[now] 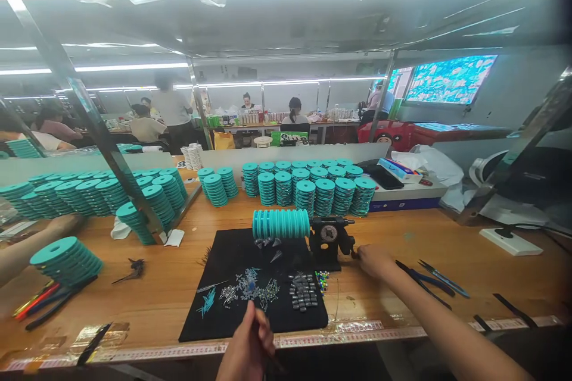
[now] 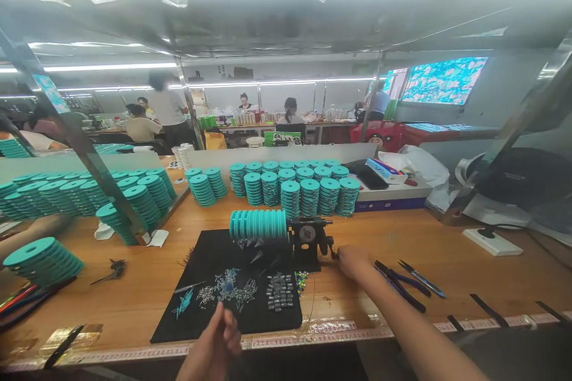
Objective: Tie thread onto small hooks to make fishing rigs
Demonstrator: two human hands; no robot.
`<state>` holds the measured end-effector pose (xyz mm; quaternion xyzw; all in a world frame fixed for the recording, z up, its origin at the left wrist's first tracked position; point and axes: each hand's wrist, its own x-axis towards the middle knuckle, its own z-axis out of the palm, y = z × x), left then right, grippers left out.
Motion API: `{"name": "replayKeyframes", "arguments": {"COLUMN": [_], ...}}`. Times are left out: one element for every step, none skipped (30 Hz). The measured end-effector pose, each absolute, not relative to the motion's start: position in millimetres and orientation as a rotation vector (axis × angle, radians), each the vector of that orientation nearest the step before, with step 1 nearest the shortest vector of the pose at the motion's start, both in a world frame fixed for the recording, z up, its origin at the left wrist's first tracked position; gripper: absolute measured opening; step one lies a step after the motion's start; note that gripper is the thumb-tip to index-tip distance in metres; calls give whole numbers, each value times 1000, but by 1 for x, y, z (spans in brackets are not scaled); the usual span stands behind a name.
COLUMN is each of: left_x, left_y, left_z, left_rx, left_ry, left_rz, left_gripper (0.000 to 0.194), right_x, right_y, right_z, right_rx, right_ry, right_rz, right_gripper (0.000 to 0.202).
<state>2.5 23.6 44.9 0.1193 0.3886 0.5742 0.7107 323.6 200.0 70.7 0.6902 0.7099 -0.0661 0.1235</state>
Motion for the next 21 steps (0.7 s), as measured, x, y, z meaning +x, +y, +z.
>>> {"name": "replayKeyframes", "arguments": {"left_x": [1, 0, -1, -2, -3, -4, -4, -5, -6, -6, -8, -9, -11, -13, -16, -19, -21, -24, -26, -27, -28], "left_y": [35, 47, 59, 72, 84, 95, 105, 114, 121, 127, 131, 134, 136, 138, 139, 140, 141, 143, 144, 145, 147], "left_z": [57, 69, 80, 90, 98, 104, 108, 110, 110, 108, 106, 103, 100, 97, 95, 94, 93, 94, 95, 96, 98], "left_rx": [280, 303, 325, 348, 368, 387, 403, 417, 430, 440, 451, 465, 485, 510, 541, 576, 614, 653, 693, 735, 778], "left_ry": [807, 780, 759, 744, 739, 736, 736, 740, 748, 760, 778, 802, 834, 872, 913, 955, 998, 1040, 1083, 1129, 1182], "left_rz": [1315, 1331, 1349, 1366, 1382, 1400, 1417, 1430, 1439, 1443, 1443, 1438, 1427, 1412, 1393, 1372, 1350, 1329, 1313, 1299, 1290], "left_gripper": [52, 48, 44, 39, 36, 33, 31, 29, 28, 26, 26, 26, 27, 29, 33, 37, 41, 44, 47, 50, 53], "right_x": [325, 326, 328, 329, 331, 332, 333, 334, 335, 335, 335, 335, 336, 336, 336, 337, 337, 338, 338, 338, 337], "right_y": [198, 196, 195, 193, 192, 191, 190, 190, 190, 189, 189, 189, 189, 189, 188, 188, 188, 187, 187, 187, 187], "right_z": [71, 72, 73, 74, 74, 75, 75, 76, 77, 77, 78, 79, 79, 80, 81, 81, 82, 83, 83, 84, 84], "right_rx": [2007, 2000, 1993, 1985, 1976, 1967, 1957, 1947, 1936, 1923, 1907, 1888, 1867, 1846, 1826, 1809, 1796, 1786, 1778, 1771, 1765], "right_ry": [2074, 2075, 2074, 2072, 2069, 2065, 2062, 2060, 2060, 2065, 2074, 2088, 2107, 2129, 2152, 2171, 2189, 2203, 2213, 2221, 2227], "right_rz": [-202, -210, -216, -221, -223, -222, -218, -210, -197, -183, -167, -152, -140, -130, -122, -115, -110, -106, -103, -101, -99], "right_gripper": [27, 27, 26, 25, 24, 23, 23, 22, 22, 20, 17, 13, 14, 19, 25, 29, 32, 33, 35, 36, 36]}}
